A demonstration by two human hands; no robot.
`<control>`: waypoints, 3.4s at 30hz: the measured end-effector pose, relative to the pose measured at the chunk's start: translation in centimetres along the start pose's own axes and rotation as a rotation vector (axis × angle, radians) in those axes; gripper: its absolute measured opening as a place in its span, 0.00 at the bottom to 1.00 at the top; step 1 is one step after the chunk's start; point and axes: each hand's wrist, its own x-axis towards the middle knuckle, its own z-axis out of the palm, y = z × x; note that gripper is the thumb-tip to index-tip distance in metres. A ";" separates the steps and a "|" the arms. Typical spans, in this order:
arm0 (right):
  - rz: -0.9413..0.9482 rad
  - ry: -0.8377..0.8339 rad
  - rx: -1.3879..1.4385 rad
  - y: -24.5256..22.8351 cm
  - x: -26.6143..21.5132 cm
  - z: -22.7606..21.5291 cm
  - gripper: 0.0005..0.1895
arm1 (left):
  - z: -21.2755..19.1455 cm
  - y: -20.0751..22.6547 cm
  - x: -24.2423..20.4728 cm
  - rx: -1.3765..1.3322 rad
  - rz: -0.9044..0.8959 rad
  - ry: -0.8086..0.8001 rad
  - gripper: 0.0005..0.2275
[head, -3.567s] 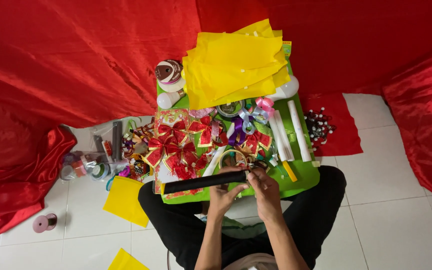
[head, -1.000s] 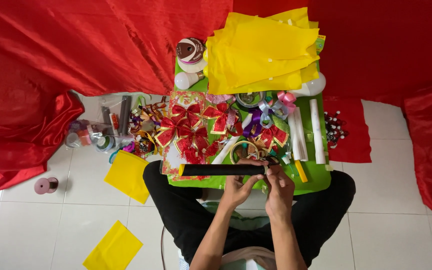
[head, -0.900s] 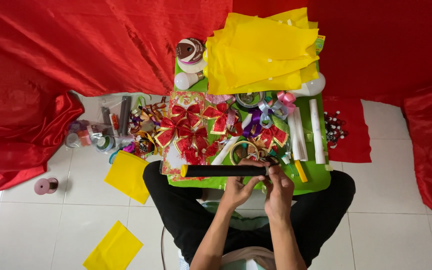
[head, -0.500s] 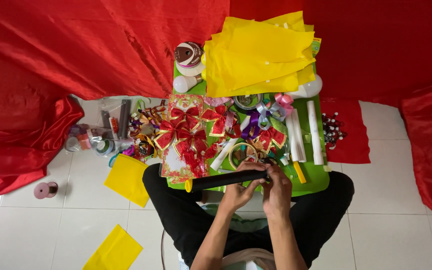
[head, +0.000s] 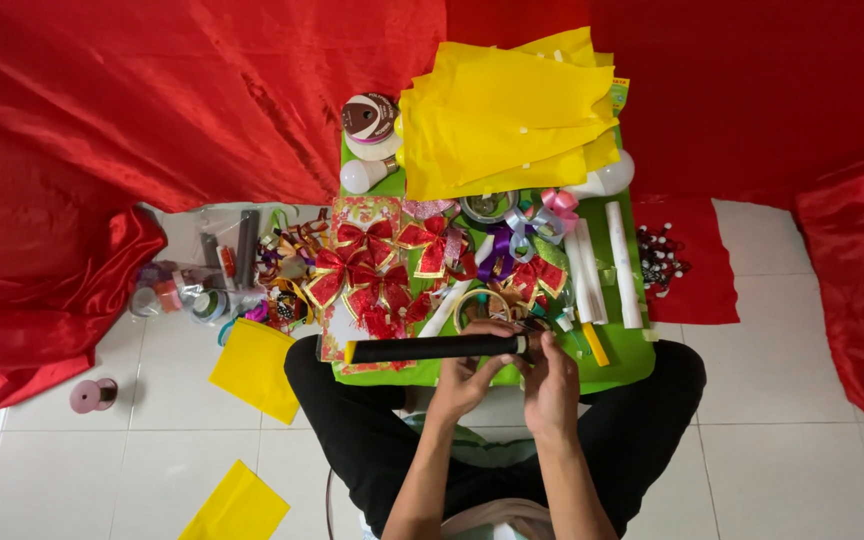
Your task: The person is preparing the base for a bouquet by wrapping a black tube with tape and organizing decorative ribbons and bows on a small table.
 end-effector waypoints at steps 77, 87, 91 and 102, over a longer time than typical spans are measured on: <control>-0.299 -0.057 -0.396 2.2 -0.7 0.7 0.06 | -0.1 0.9 0.2 0.015 -0.178 0.105 0.12; -0.128 -0.045 -0.243 4.7 0.1 -0.6 0.09 | -2.2 0.6 0.5 0.048 -0.169 0.020 0.24; -0.043 -0.054 -0.210 4.4 -0.3 -0.7 0.10 | -2.6 0.9 1.1 -0.126 -0.117 0.172 0.33; -0.279 -0.340 -0.473 1.1 -1.0 -0.1 0.22 | -3.5 0.1 1.0 -0.208 -0.216 0.507 0.11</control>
